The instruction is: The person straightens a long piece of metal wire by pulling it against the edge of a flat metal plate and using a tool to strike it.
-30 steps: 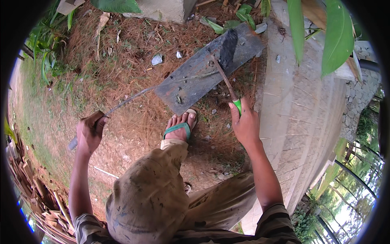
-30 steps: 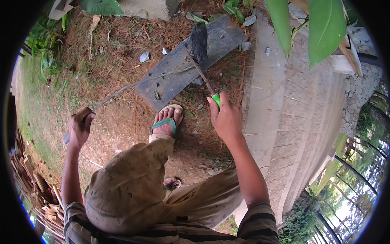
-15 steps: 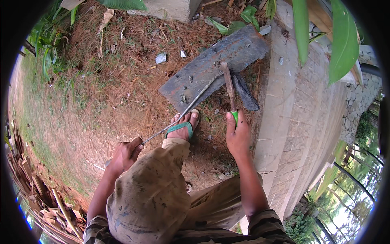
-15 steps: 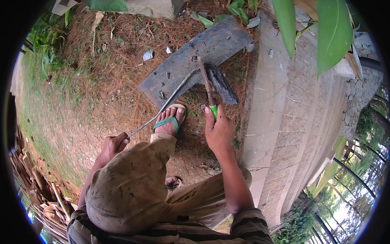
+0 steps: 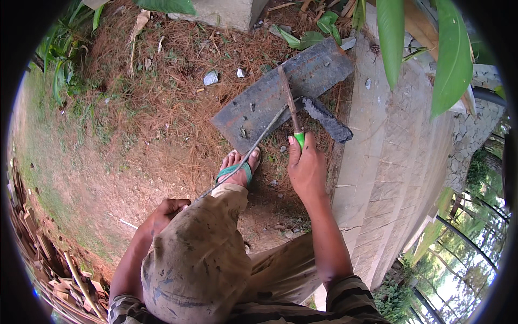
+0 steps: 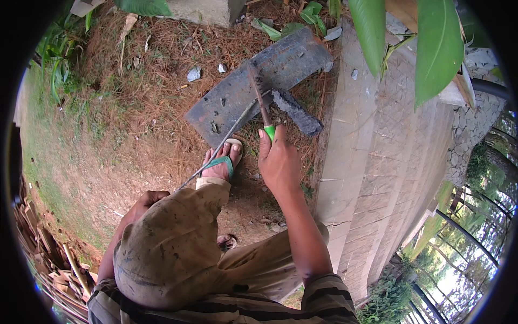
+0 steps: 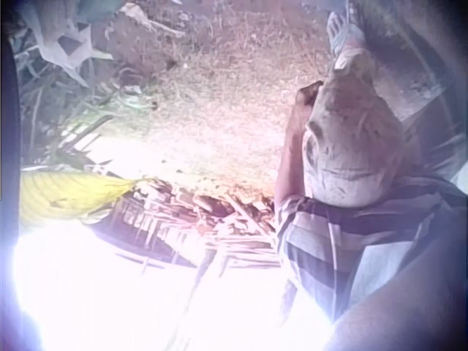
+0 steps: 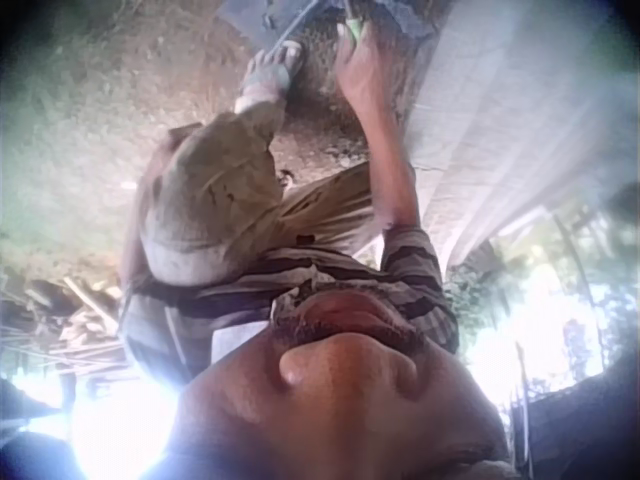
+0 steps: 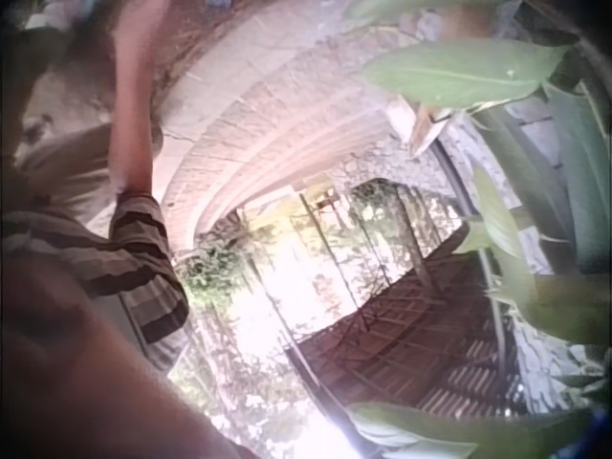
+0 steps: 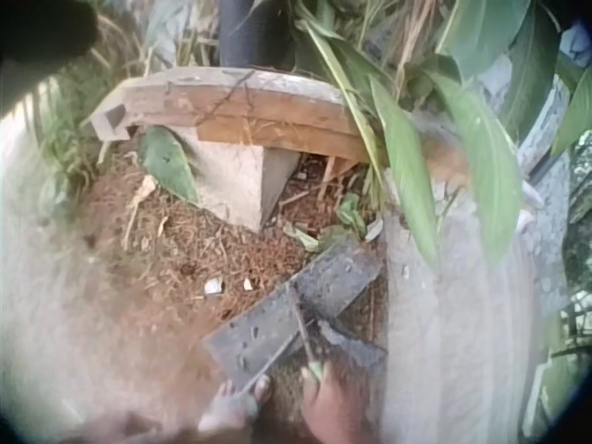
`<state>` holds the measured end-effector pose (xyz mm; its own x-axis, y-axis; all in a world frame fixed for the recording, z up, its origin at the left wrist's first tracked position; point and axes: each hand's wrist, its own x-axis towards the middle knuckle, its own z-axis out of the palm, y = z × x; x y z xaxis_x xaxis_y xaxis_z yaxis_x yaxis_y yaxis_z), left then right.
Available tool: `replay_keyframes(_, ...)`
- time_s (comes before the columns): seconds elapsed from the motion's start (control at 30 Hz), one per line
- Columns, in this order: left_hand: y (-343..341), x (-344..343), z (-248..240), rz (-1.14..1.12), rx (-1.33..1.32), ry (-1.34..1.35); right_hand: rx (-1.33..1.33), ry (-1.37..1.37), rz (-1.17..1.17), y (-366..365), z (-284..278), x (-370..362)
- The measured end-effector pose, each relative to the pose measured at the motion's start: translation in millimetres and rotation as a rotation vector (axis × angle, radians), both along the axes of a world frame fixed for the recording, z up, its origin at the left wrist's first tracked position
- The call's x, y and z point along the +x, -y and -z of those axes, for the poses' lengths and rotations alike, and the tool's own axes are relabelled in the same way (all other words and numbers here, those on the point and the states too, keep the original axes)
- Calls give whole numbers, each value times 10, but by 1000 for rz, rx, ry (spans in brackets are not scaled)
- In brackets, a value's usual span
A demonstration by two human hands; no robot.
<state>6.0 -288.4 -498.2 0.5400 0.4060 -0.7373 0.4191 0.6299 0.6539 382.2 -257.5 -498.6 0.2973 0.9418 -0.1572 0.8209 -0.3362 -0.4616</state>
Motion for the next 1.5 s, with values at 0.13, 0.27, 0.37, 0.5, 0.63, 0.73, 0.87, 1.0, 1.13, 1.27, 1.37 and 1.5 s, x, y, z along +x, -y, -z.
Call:
replay_keyframes(0.13, -11, -59, 6, 81, 120, -24, 149, -163, 1, -78, -372, -124)
replay_keyframes(0.27, 75, -30, 155, -76, -149, 80, 470, -405, 72, 57, -398, -128)
replay_keyframes(0.37, 70, 38, 273, -63, -230, 130, 107, -118, 10, 82, -9, -24)
replay_keyframes(0.5, 60, 52, 75, -197, -359, 77, 129, -226, -6, 29, -266, -132)
replay_keyframes(0.63, 132, -36, 193, -151, -332, 133, 385, -429, 80, 130, -263, -218)
replay_keyframes(0.73, 137, 53, 179, -211, -312, 120, 267, -308, -2, 111, 42, -109)
replay_keyframes(0.87, 255, -66, 268, -195, -298, 124, -165, -1015, 378, 74, -316, -125)
replay_keyframes(1.0, 129, 45, 50, -211, -288, 98, 288, -850, 446, 97, -243, -207)
replay_keyframes(1.13, 162, -6, 280, -109, -217, 234, -19, -748, 264, 300, 290, -324)
replay_keyframes(1.27, -34, 283, -362, -193, -155, -25, 35, -1076, 464, 174, -116, -303)
replay_keyframes(1.37, 65, 245, -195, -211, -164, 62, 208, -958, 432, 233, 46, -294)
replay_keyframes(1.5, 128, 141, 26, -111, -56, 61, 30, -575, -19, 382, 129, -427)
